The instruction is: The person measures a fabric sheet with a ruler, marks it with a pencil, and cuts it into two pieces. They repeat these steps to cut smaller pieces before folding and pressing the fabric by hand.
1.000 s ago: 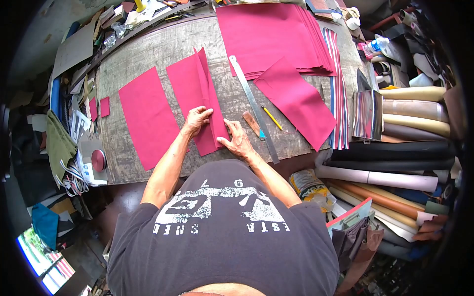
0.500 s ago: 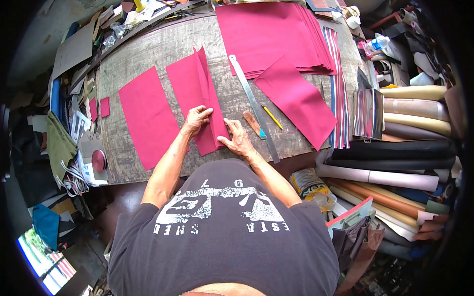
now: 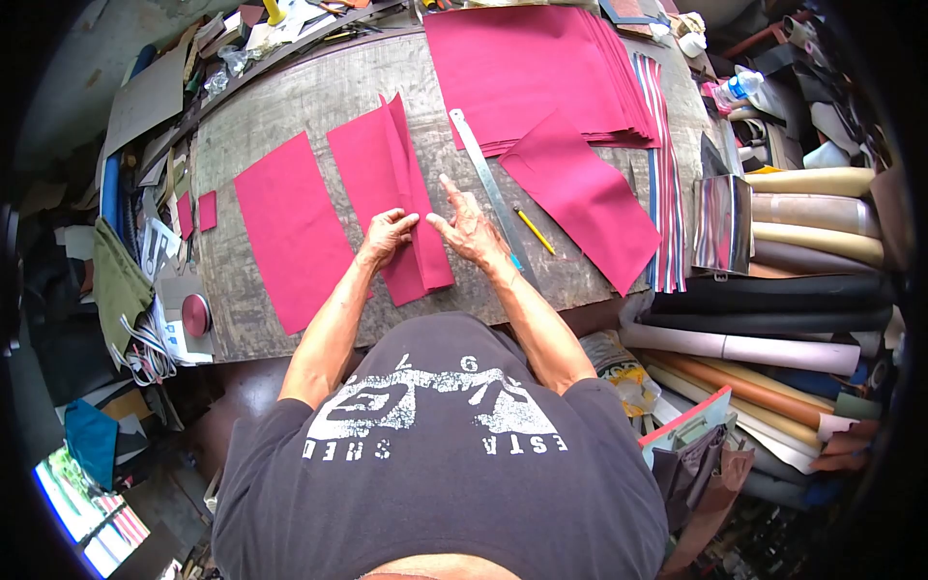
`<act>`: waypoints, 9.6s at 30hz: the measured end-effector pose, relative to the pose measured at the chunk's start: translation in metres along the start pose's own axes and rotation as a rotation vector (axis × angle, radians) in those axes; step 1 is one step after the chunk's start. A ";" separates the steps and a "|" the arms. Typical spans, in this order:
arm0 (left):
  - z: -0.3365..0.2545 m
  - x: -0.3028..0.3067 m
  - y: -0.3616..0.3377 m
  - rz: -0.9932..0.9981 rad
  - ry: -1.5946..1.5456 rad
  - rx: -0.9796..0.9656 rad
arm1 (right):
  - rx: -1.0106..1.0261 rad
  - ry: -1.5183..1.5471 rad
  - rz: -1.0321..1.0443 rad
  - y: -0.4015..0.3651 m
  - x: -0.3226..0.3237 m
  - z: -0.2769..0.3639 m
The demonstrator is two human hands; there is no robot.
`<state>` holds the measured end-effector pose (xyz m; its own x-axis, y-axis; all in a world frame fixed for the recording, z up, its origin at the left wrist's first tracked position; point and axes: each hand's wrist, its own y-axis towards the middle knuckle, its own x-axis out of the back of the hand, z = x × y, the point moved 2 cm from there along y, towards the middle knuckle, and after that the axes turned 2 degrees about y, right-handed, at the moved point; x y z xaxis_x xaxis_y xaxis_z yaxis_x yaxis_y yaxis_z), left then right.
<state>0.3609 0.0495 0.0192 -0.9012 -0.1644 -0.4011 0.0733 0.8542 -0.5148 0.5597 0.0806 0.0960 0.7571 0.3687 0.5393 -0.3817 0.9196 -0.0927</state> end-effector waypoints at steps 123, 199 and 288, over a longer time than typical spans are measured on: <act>-0.128 0.181 -0.208 -0.173 -0.312 -0.437 | 0.195 0.677 0.033 0.158 -0.159 0.230; -0.035 0.257 -0.141 -0.320 -0.208 -0.105 | -0.197 0.587 -0.425 -0.072 -0.124 0.073; -0.030 0.271 -0.196 -1.054 1.275 -0.316 | -0.216 -0.152 -0.262 -0.003 -0.124 0.031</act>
<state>0.0899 -0.1476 0.0343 -0.2562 -0.3477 0.9019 -0.6842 0.7243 0.0849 0.4510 0.0281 0.0554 0.7207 0.1077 0.6849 -0.0527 0.9935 -0.1007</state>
